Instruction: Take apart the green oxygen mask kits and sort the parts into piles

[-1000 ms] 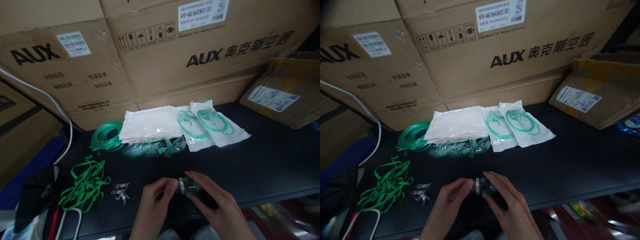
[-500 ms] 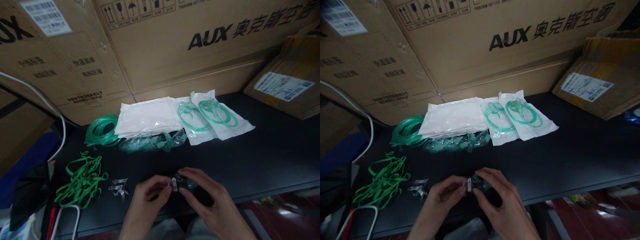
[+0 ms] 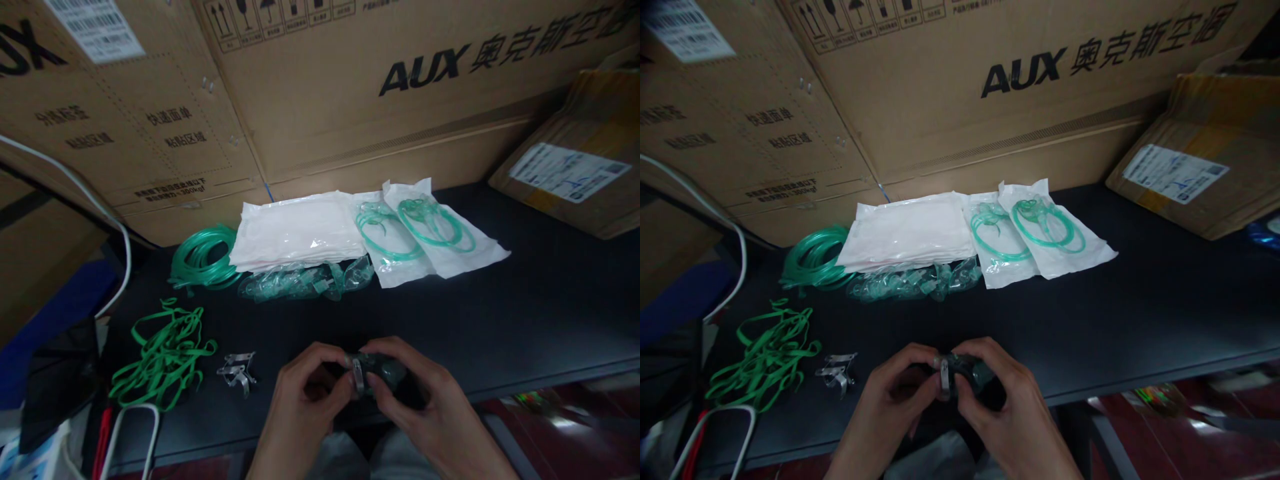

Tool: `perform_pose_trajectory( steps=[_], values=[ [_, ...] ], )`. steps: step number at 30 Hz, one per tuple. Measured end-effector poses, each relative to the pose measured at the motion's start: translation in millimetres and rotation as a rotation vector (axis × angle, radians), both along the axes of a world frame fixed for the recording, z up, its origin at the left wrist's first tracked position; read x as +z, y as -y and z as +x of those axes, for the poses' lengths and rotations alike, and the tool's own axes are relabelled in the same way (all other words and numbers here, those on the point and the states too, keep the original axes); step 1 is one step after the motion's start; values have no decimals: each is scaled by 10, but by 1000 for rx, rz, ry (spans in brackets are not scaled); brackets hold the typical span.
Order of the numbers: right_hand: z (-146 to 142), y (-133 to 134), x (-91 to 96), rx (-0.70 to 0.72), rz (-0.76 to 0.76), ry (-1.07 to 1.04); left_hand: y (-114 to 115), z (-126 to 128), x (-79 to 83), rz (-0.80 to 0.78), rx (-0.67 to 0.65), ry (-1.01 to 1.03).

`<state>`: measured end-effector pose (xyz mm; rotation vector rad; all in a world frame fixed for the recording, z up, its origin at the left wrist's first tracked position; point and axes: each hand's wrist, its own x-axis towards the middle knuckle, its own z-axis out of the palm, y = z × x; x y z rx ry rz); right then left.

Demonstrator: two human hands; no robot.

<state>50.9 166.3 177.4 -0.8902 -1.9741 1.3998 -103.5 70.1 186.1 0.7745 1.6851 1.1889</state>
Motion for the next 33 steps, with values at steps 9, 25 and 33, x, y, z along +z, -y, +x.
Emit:
perform_pose_trajectory(
  steps=[9, 25, 33],
  values=[
    [-35, -35, 3, -49, 45, -3, -20, 24, -21, 76, 85, -130],
    [-18, 50, -81, -85, 22, -131, 5, 94, -15, 44, -34, -319],
    [16, 38, -60, -28, 8, -123, 20, 105, -20, 20, -17, -236]
  ],
)
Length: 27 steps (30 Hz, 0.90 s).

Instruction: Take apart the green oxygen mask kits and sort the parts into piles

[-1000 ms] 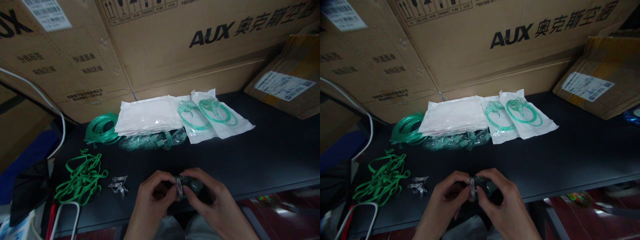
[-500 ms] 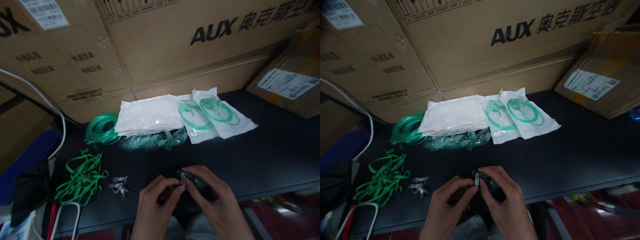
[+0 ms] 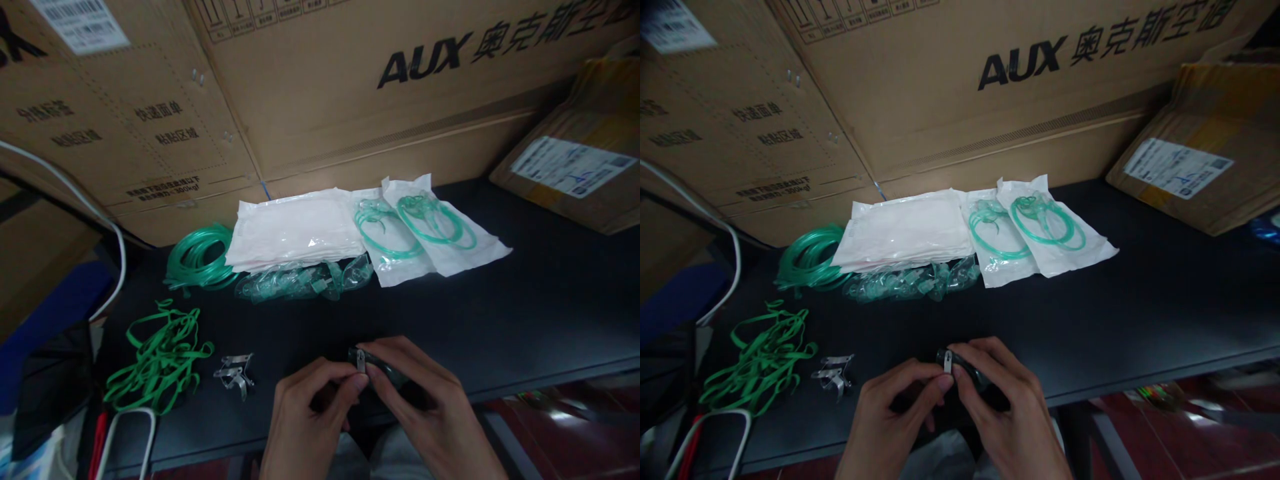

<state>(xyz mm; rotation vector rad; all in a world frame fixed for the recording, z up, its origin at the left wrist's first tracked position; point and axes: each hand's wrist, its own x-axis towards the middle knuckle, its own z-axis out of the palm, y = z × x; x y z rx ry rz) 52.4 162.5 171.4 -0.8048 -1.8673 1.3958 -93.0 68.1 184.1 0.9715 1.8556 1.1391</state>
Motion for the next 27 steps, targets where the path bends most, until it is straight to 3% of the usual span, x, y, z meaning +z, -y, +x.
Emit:
perform_pose_trajectory(
  steps=[14, 19, 27],
  values=[
    [-48, 47, -19, -92, -13, 16, 9, 33, -23, 94, 50, -37],
    [-55, 22, 23, -54, -64, 53, 51, 48, -101, 179, -12, -71],
    [-2, 8, 6, -20, -32, 141, 70, -40, -79, 226, -41, -287]
  ],
)
